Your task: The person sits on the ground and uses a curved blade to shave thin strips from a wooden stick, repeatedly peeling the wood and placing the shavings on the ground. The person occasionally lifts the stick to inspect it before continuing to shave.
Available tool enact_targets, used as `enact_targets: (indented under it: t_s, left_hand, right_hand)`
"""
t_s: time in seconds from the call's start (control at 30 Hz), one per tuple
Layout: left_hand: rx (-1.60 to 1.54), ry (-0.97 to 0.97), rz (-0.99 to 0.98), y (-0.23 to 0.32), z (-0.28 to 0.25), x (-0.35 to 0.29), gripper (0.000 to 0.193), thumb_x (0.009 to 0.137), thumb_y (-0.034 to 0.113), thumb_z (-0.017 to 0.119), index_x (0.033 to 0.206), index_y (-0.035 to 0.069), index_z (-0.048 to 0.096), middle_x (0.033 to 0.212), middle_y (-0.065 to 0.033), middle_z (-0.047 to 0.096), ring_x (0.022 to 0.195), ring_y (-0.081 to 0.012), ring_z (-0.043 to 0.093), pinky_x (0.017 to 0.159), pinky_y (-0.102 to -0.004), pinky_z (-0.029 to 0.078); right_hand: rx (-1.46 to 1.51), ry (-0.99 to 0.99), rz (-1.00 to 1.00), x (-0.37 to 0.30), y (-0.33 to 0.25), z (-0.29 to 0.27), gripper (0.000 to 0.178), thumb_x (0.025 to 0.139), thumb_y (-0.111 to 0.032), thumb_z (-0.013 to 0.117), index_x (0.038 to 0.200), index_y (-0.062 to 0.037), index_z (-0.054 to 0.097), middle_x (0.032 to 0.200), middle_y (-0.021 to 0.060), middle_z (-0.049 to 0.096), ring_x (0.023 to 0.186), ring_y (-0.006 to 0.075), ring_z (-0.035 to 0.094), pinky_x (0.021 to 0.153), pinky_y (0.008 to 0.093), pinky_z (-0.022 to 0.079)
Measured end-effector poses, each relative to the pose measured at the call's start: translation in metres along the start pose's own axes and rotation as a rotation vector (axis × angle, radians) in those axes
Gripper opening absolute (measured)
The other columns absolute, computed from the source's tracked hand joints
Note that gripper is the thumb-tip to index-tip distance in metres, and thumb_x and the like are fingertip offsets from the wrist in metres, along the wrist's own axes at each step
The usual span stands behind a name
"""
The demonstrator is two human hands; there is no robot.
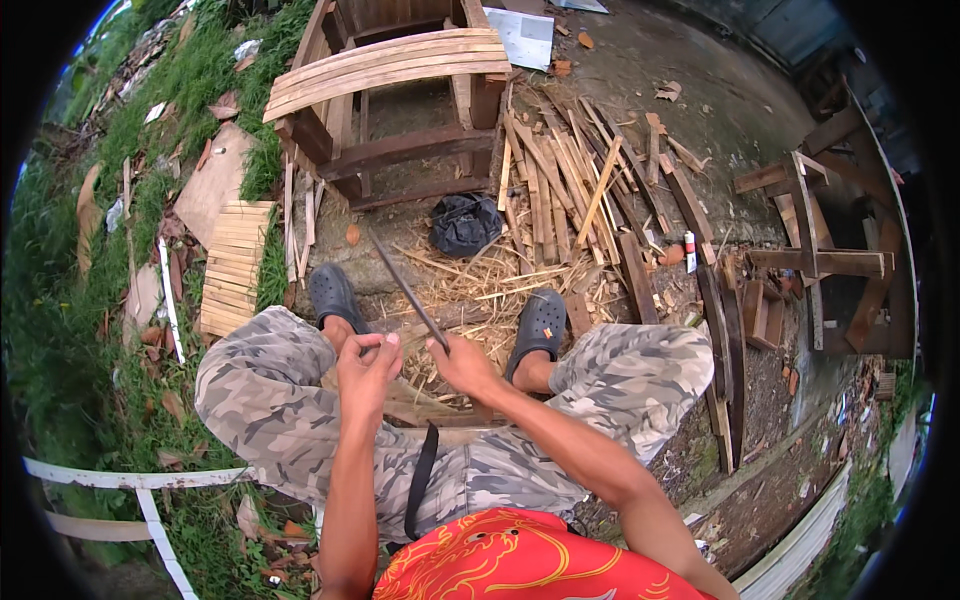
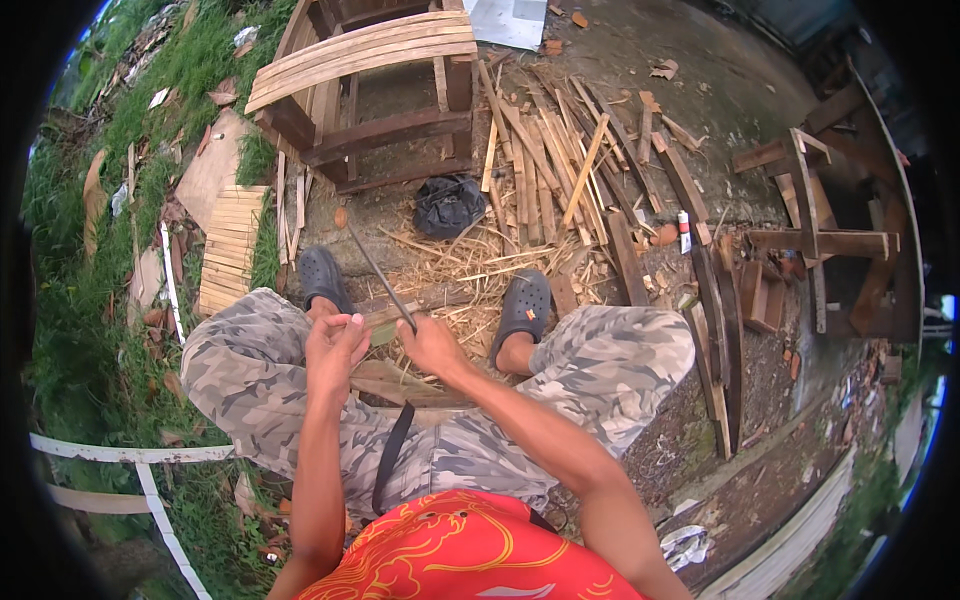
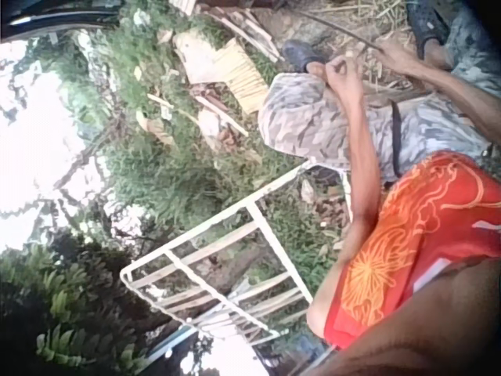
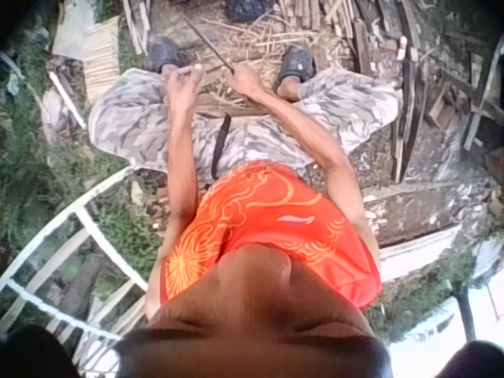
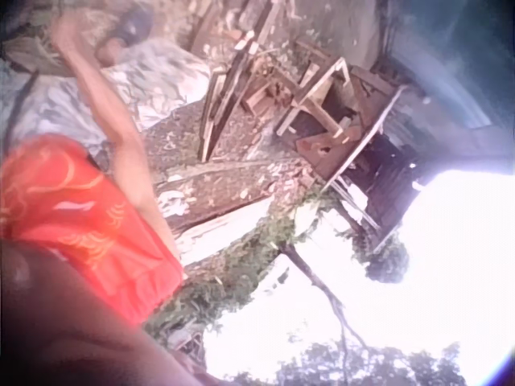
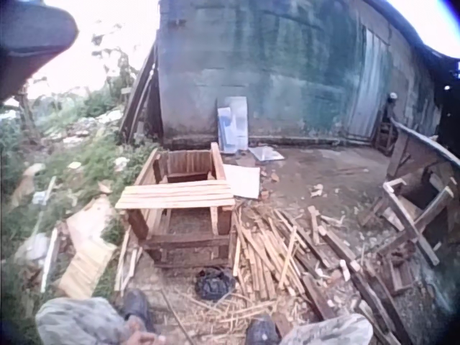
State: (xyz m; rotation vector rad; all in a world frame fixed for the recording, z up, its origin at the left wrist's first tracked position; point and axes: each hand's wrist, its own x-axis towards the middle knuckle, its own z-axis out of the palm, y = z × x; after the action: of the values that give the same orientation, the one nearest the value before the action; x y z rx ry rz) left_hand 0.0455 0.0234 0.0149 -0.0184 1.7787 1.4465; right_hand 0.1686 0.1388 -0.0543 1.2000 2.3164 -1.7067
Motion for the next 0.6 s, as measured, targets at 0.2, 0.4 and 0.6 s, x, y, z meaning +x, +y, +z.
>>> enact_targets:
  t_s: [0.2, 0.4, 0.6]
  left_hand:
    - [-0.095, -0.102, -0.245, -0.005, -0.021, -0.005, 0.056, 0.099, 0.035, 0.065, 0.134, -0.006, 0.051, 0.123, -0.017, 0.064, 0.118, -0.0261, 0.062, 0.099, -0.0373, 0.05]
    - [-0.075, -0.202, -0.223, -0.014, -0.037, -0.002, 0.051, 0.1, 0.037, 0.061, 0.124, -0.009, 0.059, 0.128, -0.0213, 0.063, 0.124, -0.0275, 0.059, 0.11, -0.0409, 0.042]
    - [-0.087, -0.196, -0.198, -0.017, -0.04, 0.002, 0.053, 0.101, 0.038, 0.059, 0.125, -0.01, 0.059, 0.129, -0.0248, 0.062, 0.126, -0.029, 0.058, 0.112, -0.0411, 0.04]
  right_hand:
    - [-0.102, 0.0, -0.053, -0.007, 0.021, 0.045, 0.037, 0.1, -0.035, 0.053, 0.095, 0.0004, 0.064, 0.07, 0.028, 0.064, 0.069, 0.0494, 0.063, 0.065, 0.0566, 0.05]
    - [-0.1, 0.052, -0.17, 0.006, 0.044, 0.066, 0.032, 0.1, -0.03, 0.053, 0.097, 0.0006, 0.061, 0.067, 0.0264, 0.064, 0.063, 0.0495, 0.062, 0.058, 0.0562, 0.05]
    - [-0.125, 0.009, -0.089, 0.014, 0.064, 0.069, 0.026, 0.099, -0.025, 0.054, 0.096, -0.0002, 0.06, 0.064, 0.026, 0.062, 0.06, 0.0488, 0.062, 0.058, 0.0562, 0.05]
